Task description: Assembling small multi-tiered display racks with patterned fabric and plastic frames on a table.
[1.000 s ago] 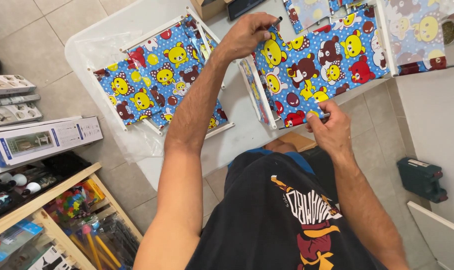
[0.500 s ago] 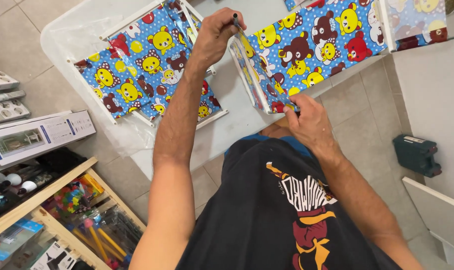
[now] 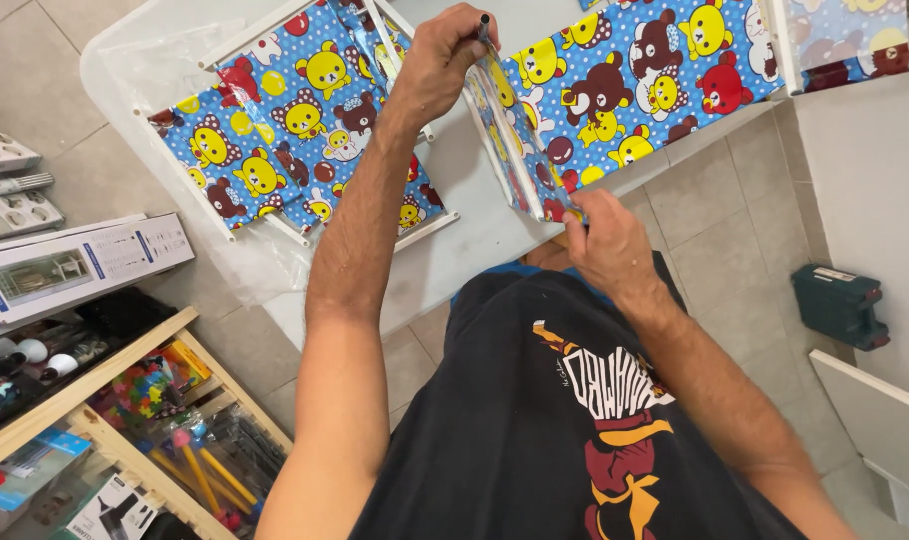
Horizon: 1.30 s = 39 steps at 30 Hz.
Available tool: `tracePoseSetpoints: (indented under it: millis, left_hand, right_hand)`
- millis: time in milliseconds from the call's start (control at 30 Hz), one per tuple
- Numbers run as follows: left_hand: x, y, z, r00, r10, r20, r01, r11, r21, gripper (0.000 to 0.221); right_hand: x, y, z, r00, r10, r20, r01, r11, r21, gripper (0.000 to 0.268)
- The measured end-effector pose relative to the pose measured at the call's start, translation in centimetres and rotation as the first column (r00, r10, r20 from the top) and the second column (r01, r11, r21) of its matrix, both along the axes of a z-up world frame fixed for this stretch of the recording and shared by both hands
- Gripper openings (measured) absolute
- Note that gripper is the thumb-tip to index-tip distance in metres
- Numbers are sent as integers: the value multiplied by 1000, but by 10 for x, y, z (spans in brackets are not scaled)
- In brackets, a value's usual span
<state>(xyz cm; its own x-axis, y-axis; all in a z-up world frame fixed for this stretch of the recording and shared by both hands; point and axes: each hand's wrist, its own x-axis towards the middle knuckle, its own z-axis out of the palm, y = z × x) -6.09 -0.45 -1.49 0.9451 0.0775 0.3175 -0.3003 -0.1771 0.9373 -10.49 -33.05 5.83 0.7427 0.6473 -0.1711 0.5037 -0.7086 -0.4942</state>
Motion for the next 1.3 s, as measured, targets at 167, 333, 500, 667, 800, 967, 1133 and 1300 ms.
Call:
tracePoseSetpoints:
  millis: [167, 333, 500, 667, 800, 967, 1133, 1300]
  left_hand:
    - [-5, -5, 14, 992, 9, -122, -14, 999, -37, 19]
    - [-2, -5, 22, 989, 46, -143, -46, 999, 7, 56]
    - [5, -13, 33, 947, 155, -282, -109, 979, 171, 67]
    - [5, -22, 55, 894, 64, -443, -55, 998, 34, 50]
    - [4, -22, 62, 901, 83, -425, -72, 997, 40, 47]
    - [-2, -17, 68, 884, 134, -448, -142, 990, 16, 44]
    - [3, -22, 60, 903, 136, -407, -149, 989, 0, 52]
    - [6, -25, 29, 951, 90, -295, -100, 995, -19, 71]
  right_hand:
    - [-20, 10, -7, 956, 170, 239, -151, 984, -97, 6]
    - [-23, 11, -8, 953, 182, 243, -173, 983, -62, 7]
    - [-24, 11, -7, 957, 143, 254, -151, 988, 13, 11]
    - [-19, 13, 14, 994, 112, -19, -112, 994, 8, 69]
    - [-14, 13, 23, 992, 78, -99, -72, 995, 71, 70]
    - [-9, 9, 31, 804, -97, -587, 183, 979, 88, 66]
    - [-6, 4, 12, 952, 112, -284, -33, 962, 271, 62]
    - [-4, 2, -6, 968, 108, -225, -37, 954, 297, 80]
